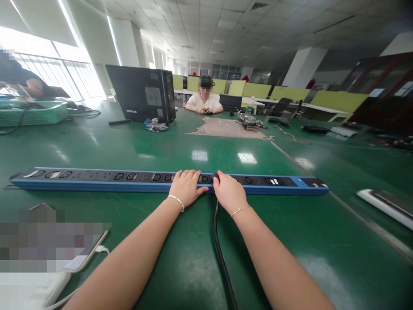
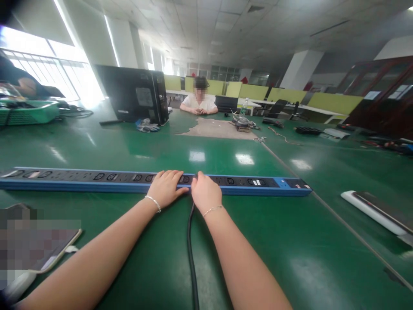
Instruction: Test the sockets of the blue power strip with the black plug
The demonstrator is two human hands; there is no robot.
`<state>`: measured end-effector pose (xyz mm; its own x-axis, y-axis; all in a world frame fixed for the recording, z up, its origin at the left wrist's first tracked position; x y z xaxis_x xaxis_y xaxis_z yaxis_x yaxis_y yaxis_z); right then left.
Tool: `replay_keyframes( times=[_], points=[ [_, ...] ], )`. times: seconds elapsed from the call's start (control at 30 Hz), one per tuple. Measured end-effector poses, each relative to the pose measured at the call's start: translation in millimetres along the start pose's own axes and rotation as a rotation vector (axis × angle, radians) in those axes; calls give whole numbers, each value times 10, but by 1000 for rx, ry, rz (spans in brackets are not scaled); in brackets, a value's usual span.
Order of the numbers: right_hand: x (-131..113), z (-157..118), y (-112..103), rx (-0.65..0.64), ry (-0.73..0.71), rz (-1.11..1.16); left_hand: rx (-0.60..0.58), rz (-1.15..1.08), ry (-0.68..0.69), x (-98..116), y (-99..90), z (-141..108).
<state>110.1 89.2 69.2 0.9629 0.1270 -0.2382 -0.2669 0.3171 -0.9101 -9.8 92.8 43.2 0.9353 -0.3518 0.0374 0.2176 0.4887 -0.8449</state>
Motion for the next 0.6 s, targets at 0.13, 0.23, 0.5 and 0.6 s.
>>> replay_keyframes(
  times=[0.13, 0.23, 0.5, 0.6],
  points=[
    [-111, 78, 103, -161, 11, -169, 43, 10, -14, 10, -29, 1],
    [-124, 128, 138, -206, -6, -192, 36, 1, -31, -4, -20, -3],
    [-150, 163, 99, -211, -9, -219, 18, -44, -57, -16, -16, 5],
    [-139, 182, 91, -192, 7, -199, 29, -39, -61, -17, -16, 10]
  ],
)
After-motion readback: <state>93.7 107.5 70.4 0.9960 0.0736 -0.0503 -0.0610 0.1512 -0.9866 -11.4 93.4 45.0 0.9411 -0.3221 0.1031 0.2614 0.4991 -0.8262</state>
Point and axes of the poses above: each hand's wrist, its own z-axis towards the middle knuckle, its own y-axis out of the palm, x = y × z, the point moved 9 cm from there along z, towards the middle knuckle, and after that the axes turned 6 degrees about x, right-handed, at the moved point
